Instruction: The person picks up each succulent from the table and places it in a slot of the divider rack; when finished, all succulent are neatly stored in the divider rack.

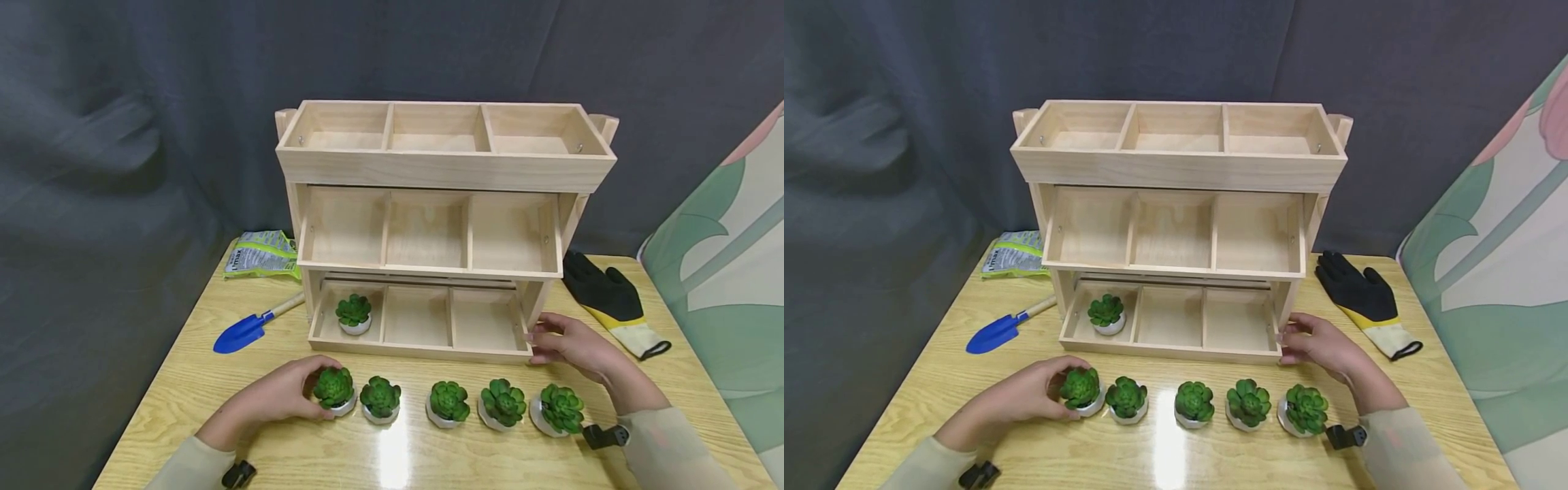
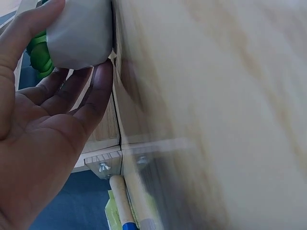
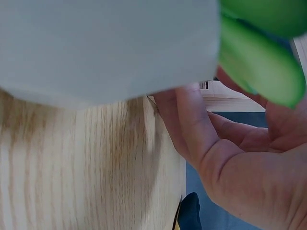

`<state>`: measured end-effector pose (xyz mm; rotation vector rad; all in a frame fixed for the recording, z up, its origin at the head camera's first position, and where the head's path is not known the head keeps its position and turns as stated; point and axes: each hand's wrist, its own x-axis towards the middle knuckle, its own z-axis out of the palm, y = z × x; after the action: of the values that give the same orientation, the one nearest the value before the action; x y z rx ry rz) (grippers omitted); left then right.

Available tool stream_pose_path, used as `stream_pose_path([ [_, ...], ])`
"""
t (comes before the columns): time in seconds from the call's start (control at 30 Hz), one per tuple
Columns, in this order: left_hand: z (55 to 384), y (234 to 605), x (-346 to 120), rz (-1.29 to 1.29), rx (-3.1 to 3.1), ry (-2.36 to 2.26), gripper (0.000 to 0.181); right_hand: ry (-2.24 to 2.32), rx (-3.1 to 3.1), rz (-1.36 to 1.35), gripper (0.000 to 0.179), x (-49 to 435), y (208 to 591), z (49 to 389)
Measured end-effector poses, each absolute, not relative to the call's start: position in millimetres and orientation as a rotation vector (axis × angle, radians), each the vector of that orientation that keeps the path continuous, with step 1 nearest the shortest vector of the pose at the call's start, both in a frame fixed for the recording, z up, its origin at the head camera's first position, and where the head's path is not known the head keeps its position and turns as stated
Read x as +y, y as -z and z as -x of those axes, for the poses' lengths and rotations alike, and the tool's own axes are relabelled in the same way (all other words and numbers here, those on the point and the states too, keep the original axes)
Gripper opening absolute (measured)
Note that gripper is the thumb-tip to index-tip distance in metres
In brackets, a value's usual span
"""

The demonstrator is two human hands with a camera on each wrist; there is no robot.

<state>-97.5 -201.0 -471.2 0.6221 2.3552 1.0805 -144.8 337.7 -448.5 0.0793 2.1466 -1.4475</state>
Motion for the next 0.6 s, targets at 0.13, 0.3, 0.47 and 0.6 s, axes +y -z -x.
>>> stream_pose_path([
  [0.13,96.6,472.5,-204.2,-0.612,2.35,-1.115,0.072,1.447,2.148,-0.076,0.081,337.9,448.7,145.2],
  [0.3,97.3,471.0,-209.2,-0.531,2.286,-1.249,0.073,1.441,2.149,-0.074,0.08,338.2,448.5,145.3],
  [0.47,99.7,465.6,-212.3,-0.492,2.264,-1.292,0.072,1.433,2.156,-0.078,0.08,338.1,447.7,145.5],
  [0.6,102.2,460.0,-213.0,-0.517,2.291,-1.273,0.071,1.436,2.153,-0.087,0.081,337.7,447.8,145.5],
])
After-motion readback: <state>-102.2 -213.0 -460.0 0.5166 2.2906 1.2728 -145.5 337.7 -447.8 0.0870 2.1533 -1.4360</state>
